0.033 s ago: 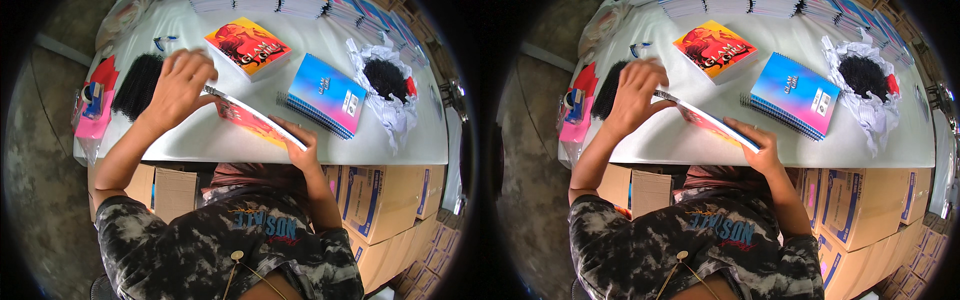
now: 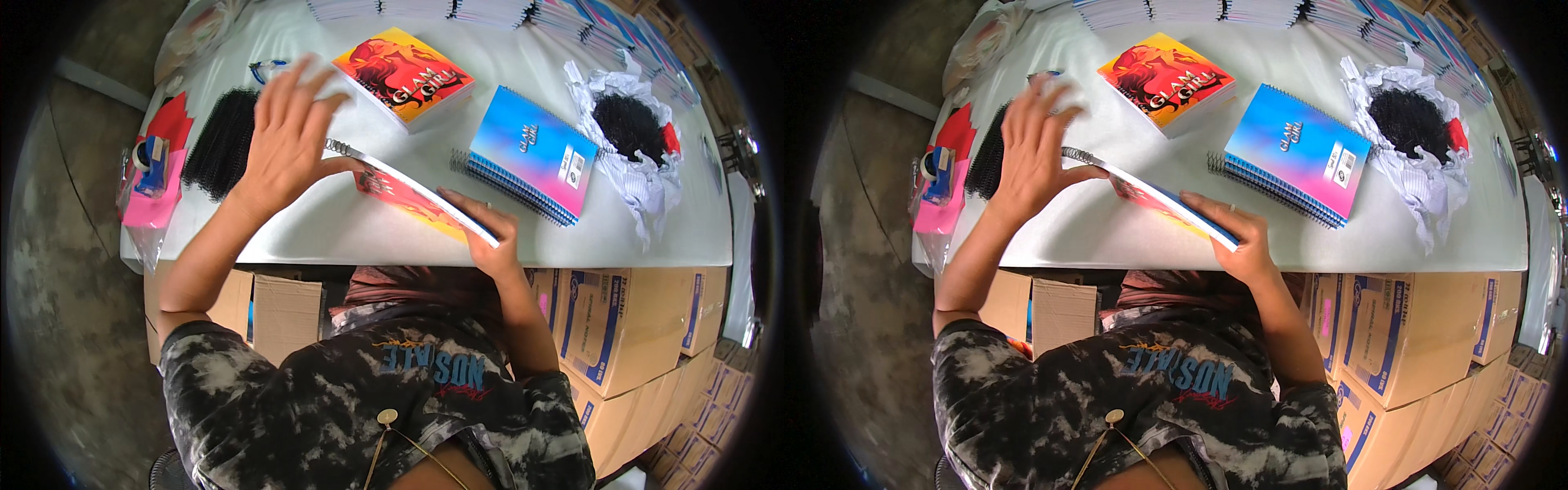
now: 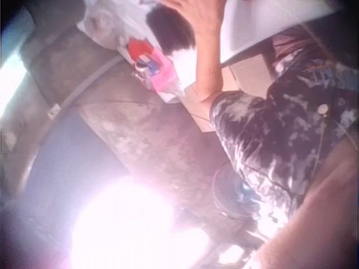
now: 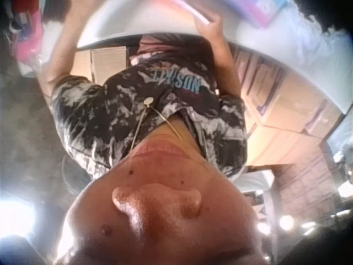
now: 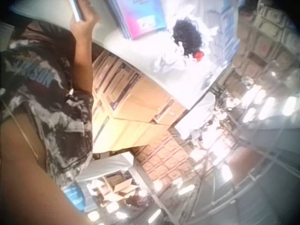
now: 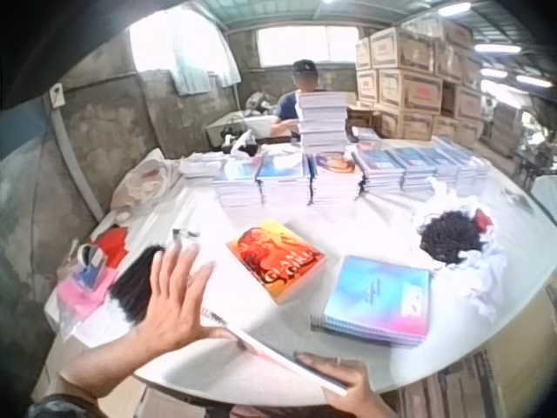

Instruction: The person repeatedly picks up a spiral binding and inserts it into the edge of a notebook cover, then places the assembled notebook on a growing stack. The person handles multiple notebook covers and bindings one at a time on a white table.

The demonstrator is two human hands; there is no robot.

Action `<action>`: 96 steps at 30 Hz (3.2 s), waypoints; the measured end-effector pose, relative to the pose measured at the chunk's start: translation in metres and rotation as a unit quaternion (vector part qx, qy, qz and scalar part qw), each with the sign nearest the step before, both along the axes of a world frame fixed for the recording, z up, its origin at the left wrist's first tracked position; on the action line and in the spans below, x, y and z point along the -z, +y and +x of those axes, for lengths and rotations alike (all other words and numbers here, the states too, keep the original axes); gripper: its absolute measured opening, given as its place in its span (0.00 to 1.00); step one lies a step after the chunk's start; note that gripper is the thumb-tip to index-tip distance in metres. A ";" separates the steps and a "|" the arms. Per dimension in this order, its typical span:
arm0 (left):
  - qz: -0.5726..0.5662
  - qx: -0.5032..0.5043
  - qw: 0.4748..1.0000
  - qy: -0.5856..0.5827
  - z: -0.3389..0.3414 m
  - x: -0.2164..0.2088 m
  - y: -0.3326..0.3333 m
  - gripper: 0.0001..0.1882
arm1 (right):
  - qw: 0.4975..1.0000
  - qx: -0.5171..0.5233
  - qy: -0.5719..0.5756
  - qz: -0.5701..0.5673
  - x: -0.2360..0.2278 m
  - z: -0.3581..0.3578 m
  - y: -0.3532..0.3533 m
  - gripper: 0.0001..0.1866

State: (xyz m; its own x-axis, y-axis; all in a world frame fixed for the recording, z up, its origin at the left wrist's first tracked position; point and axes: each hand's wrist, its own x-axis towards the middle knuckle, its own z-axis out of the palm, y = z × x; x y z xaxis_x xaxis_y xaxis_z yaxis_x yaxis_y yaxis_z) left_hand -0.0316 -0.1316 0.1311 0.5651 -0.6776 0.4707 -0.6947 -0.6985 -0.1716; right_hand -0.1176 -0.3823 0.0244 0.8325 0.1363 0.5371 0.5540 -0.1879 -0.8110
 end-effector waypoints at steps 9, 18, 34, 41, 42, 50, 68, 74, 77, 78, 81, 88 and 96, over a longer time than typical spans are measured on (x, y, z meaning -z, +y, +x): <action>-0.253 0.058 0.949 -0.180 0.002 0.087 0.011 0.56 | 0.995 -0.047 -0.082 -0.028 -0.002 -0.003 0.008 0.18; -0.145 0.084 0.978 -0.123 -0.029 0.123 0.011 0.55 | 0.992 -0.060 -0.113 -0.019 -0.004 -0.011 0.017 0.17; -0.138 0.145 0.964 -0.174 -0.021 0.069 -0.019 0.55 | 0.992 -0.005 -0.119 -0.045 0.005 -0.013 0.010 0.19; -0.099 0.266 0.957 -0.055 -0.042 0.132 -0.032 0.53 | 0.990 0.053 -0.129 -0.033 0.008 -0.004 0.008 0.19; -0.102 0.273 0.953 -0.087 -0.043 0.123 -0.029 0.53 | 0.993 0.018 -0.118 -0.023 0.003 -0.009 0.012 0.18; -0.100 0.290 0.951 0.039 -0.064 0.127 -0.042 0.51 | 0.993 0.045 -0.107 -0.019 0.001 -0.004 0.014 0.20; -0.097 0.291 0.942 0.133 -0.067 0.139 -0.060 0.50 | 0.995 0.061 -0.072 -0.019 0.009 -0.001 0.021 0.24; -0.070 0.228 0.912 0.334 -0.027 0.163 -0.056 0.45 | 0.994 0.029 -0.090 -0.052 0.012 -0.003 0.033 0.25; -0.133 0.261 0.947 0.131 -0.078 0.144 -0.071 0.51 | 0.997 0.068 -0.043 0.005 0.015 0.002 0.024 0.25; -0.140 0.238 0.957 0.084 -0.082 0.132 -0.073 0.57 | 0.998 0.037 -0.045 0.027 0.010 0.002 0.024 0.27; -0.324 0.174 0.897 0.243 -0.083 0.056 -0.093 0.42 | 0.991 -0.010 -0.099 0.095 -0.018 -0.001 0.040 0.34; -0.438 -0.015 0.835 0.334 -0.086 -0.015 -0.044 0.08 | 0.995 -0.070 -0.073 -0.020 -0.090 0.017 0.034 0.21; -0.515 0.032 0.675 0.528 -0.064 0.006 -0.026 0.08 | 0.972 -0.083 0.209 0.063 -0.080 0.018 0.041 0.08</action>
